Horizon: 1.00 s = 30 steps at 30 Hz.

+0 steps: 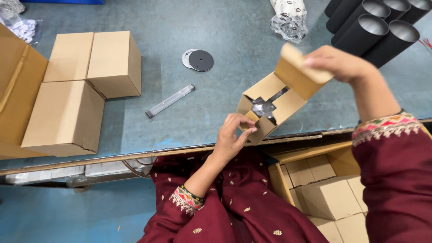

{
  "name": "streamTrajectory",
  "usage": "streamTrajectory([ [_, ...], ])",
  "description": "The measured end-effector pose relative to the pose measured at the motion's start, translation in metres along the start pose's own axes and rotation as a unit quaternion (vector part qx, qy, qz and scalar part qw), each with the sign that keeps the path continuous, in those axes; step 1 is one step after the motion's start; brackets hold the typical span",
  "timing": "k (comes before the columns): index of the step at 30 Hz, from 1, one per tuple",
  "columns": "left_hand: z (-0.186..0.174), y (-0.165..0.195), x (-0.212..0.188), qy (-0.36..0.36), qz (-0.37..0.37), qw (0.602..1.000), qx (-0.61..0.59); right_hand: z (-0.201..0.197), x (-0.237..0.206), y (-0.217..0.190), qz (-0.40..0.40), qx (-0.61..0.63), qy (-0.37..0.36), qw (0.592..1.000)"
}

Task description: The person removes a metal rod from a black cylindrical container, then repeatedly opens small cardboard boxes, removes plastic-wrapped cylindrical items, places them on the table, and closes the boxes. The process is repeated for several units.

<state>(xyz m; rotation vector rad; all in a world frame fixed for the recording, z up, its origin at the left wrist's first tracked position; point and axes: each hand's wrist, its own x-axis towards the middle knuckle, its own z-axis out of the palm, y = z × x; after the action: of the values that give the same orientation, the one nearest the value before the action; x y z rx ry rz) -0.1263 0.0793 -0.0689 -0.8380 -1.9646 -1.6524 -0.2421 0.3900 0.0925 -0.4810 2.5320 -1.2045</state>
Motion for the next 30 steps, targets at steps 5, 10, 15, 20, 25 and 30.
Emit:
streamTrajectory([
  [5, -0.009, 0.014, 0.011, -0.034, -0.035, 0.999, -0.011, -0.007, -0.011, 0.057, 0.131, 0.302, 0.097, 0.939],
  [10, -0.03, 0.034, 0.047, -0.093, 0.012, 0.987, 0.133, 0.077, -0.014, 0.078, 0.14, 0.023, 0.131, 0.981],
  [15, -0.019, 0.035, 0.104, -0.09, 0.207, 0.933, 0.281, 0.075, -0.046, 0.035, -0.187, -0.439, 0.444, 0.758],
  [20, -0.001, 0.017, 0.152, -0.271, 0.096, 0.913, 0.289, 0.085, -0.074, -0.037, -0.228, -0.493, 0.229, 0.808],
  [25, -0.019, -0.027, 0.167, -0.222, -0.135, 0.965, 0.029, 0.106, -0.09, -0.074, -0.278, -0.668, 0.211, 0.658],
  [30, -0.02, -0.053, 0.146, -0.143, -0.421, 0.854, -0.271, 0.101, -0.095, -0.052, -0.242, -0.599, 0.179, 0.742],
])
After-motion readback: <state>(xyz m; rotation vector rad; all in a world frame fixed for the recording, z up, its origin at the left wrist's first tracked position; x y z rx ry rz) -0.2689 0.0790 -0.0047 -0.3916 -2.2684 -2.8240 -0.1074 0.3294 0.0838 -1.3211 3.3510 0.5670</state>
